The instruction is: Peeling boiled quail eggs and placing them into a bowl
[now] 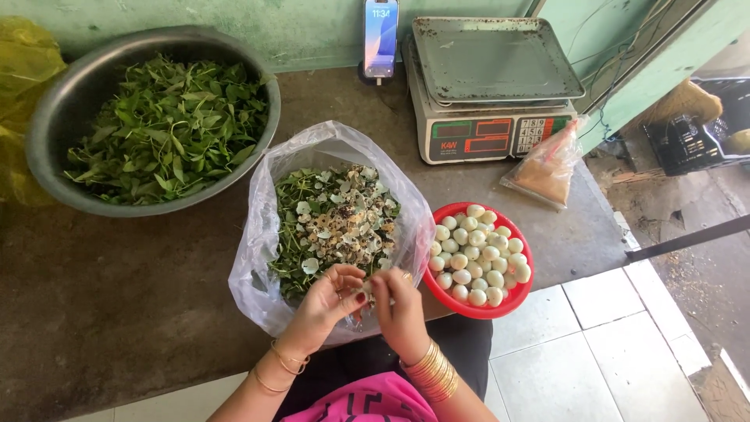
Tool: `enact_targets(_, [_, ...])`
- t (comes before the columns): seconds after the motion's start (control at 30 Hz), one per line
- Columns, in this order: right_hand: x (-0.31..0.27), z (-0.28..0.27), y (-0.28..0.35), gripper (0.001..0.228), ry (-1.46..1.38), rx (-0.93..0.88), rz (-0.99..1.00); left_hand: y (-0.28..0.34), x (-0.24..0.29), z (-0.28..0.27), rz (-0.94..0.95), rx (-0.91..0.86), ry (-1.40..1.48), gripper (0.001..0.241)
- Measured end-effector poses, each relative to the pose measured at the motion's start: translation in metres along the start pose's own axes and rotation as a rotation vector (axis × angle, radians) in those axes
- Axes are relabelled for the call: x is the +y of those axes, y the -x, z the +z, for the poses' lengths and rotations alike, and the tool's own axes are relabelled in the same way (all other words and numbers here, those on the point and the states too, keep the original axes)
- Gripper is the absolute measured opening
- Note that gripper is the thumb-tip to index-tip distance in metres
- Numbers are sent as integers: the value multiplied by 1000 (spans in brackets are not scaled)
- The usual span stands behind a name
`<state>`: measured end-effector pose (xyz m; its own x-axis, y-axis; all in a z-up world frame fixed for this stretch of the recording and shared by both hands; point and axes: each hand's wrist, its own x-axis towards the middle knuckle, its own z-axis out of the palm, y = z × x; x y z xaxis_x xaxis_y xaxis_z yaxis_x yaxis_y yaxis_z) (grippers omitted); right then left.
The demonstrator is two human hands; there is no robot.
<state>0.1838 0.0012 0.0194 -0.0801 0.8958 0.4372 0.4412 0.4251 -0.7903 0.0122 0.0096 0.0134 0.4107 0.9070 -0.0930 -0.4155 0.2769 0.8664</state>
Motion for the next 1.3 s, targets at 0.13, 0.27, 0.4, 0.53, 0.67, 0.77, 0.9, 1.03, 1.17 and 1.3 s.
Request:
enact_targets(0.13, [11, -3, -8, 15, -17, 35, 137, 3, 1, -2, 56, -85, 23, 39])
enact_targets(0.27, [3, -8, -12, 16, -5, 27, 104, 0, -2, -5, 66, 19, -13, 17])
enact_targets(0.4, [-8, -7, -10, 19, -123, -93, 73, -5, -13, -10, 156, 90, -15, 12])
enact_targets(0.53, [-7, -4, -7, 11, -142, -52, 92, -5, -11, -6, 82, 165, -65, 15])
enact_targets(0.67, [-1, 0, -4, 10, -92, -21, 182, -3, -10, -4, 59, 155, -22, 19])
enact_targets(0.77, [3, 2, -2, 10, -82, -7, 222, 0, -3, 1, 20, 141, -38, 27])
enact_targets(0.9, [1, 2, -1, 9, -11, -45, 30, -3, -14, -2, 89, 110, -116, 37])
enact_targets(1.03, [-3, -2, -5, 11, -61, -22, 145, -2, -2, 0, 82, 151, -220, 20])
enact_targets(1.17, [-1, -4, -7, 10, -45, 9, 136, 0, 7, 3, 53, 149, -250, 29])
enact_targets(1.3, [7, 2, 0, 13, 63, -43, -4, 1, 4, 13, 82, 154, -393, 55])
